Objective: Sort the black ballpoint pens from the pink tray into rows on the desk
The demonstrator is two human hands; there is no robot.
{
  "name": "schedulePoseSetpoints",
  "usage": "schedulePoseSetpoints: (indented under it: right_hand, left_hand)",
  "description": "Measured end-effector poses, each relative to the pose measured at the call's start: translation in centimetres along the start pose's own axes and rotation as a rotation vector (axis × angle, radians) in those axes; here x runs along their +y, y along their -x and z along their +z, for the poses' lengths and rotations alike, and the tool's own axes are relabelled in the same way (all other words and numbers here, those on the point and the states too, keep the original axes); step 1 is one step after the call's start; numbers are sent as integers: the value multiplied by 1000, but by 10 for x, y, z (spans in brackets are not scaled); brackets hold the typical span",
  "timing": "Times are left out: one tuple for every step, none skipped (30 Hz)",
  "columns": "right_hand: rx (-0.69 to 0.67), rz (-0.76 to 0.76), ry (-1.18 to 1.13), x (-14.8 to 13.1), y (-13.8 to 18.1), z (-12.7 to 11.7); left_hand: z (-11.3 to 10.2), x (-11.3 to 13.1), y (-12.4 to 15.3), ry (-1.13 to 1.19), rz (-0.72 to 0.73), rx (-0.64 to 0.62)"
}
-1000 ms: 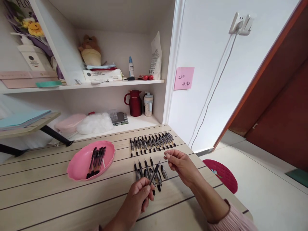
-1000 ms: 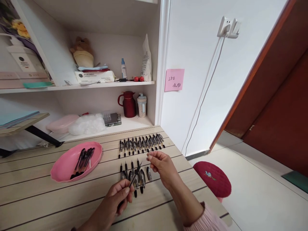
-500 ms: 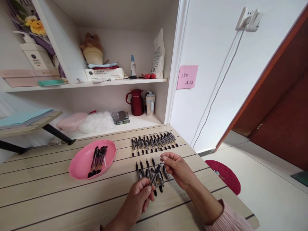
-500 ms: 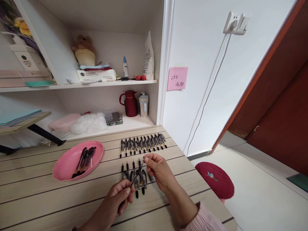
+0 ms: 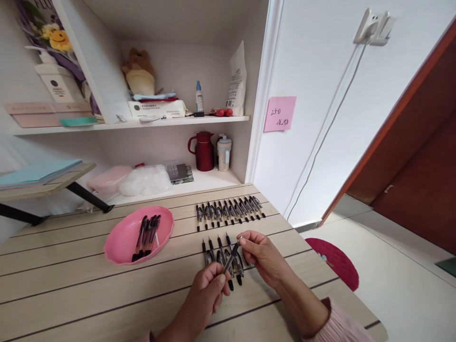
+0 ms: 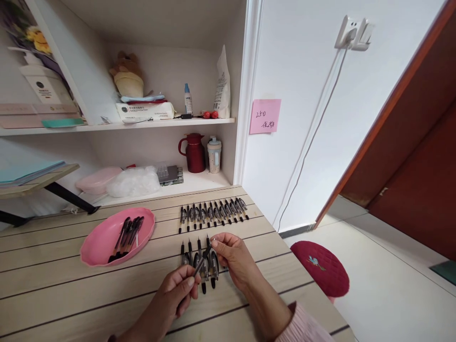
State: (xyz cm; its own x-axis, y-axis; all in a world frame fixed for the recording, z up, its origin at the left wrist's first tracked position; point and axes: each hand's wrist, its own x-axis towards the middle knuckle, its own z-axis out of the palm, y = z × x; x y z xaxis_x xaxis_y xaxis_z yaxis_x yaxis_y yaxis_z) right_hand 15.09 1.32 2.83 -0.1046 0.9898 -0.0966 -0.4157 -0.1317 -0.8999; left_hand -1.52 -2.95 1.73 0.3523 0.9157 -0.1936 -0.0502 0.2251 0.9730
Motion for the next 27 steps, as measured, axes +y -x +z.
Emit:
schedulePoseSetpoints:
  right_hand:
    - [2,-1,1,0,0,0]
    - [5,-6,1,1,0,0]
    - [9,-11,1,1,0,0]
    - [14,-16,0,2,0,0]
    - [17,-20,-3,2,0,1]
    - [17,-22,-5,2,0,1]
    - [18,-24,-8,2,0,1]
    - [19,-25,-8,2,0,1]
    - [24,-27,-7,2,0,1]
    - [32,-31,-7,2,0,2]
    - [41,-37,-10,2,1,2]
    - [46,-42,-18,2,1,3]
    - [44,-47,-29,2,1,3]
    - [35,-49,-42,2,2,4]
    - [20,-51,-54,2,2,4]
    - [4,-53,-62,2,2,4]
    - [-11,-56,-66,2,2,4]
    - [-21,-58,-66,2,2,4]
    - [-27,-59,-62,2,2,3]
    - [-33,-57,-54,2,2,3]
    - [-38,-54,-44,2,1,2]
    - [-43,-50,-35,3,1,2]
    - [-50,-47,-29,3,1,1]
    - [-58,-47,-29,3,2,1]
    - [-70,-47,-33,3,2,1]
    - [-79,-49,-42,3,2,1]
    - [-87,-51,-50,3,2,1]
  left_hand:
    - [0,0,0,0,5,3]
    - [1,0,0,-1,11,4]
    - [1,-1,0,-3,18,3]
    - [1,-1,0,-7,25,4]
    - [0,-2,0,-16,32,8]
    - [0,-3,0,-30,38,17]
    - [0,-4,-1,-50,41,27]
    - [-1,-5,-1,-73,47,41]
    - [-1,-5,-1,-96,54,56]
    - [-2,-5,-1,-115,61,64]
    - [-2,-5,-1,-126,66,63]
    - [-2,-5,-1,-127,68,56]
    - [-3,-5,-1,-118,68,44]
    - [-3,-5,-1,-102,66,30]
    - [-3,-5,-2,-86,64,16]
    - [-3,-6,-2,-74,63,9]
    - [-3,-6,-2,-69,61,8]
    - [-3,-7,-2,-72,58,13]
    - [-3,-7,-2,-77,55,21]
    - [-3,-7,-2,-82,53,29]
    - [-3,-8,-2,-81,52,33]
    - [-3,-8,-2,-73,50,29]
    - [-3,-9,-2,-60,48,21]
    - [-2,-9,-2,-41,45,11]
    - [-2,-9,-3,-19,41,0]
    - [-2,-10,-3,5,38,-10]
    - [-1,-10,-3,30,37,-19]
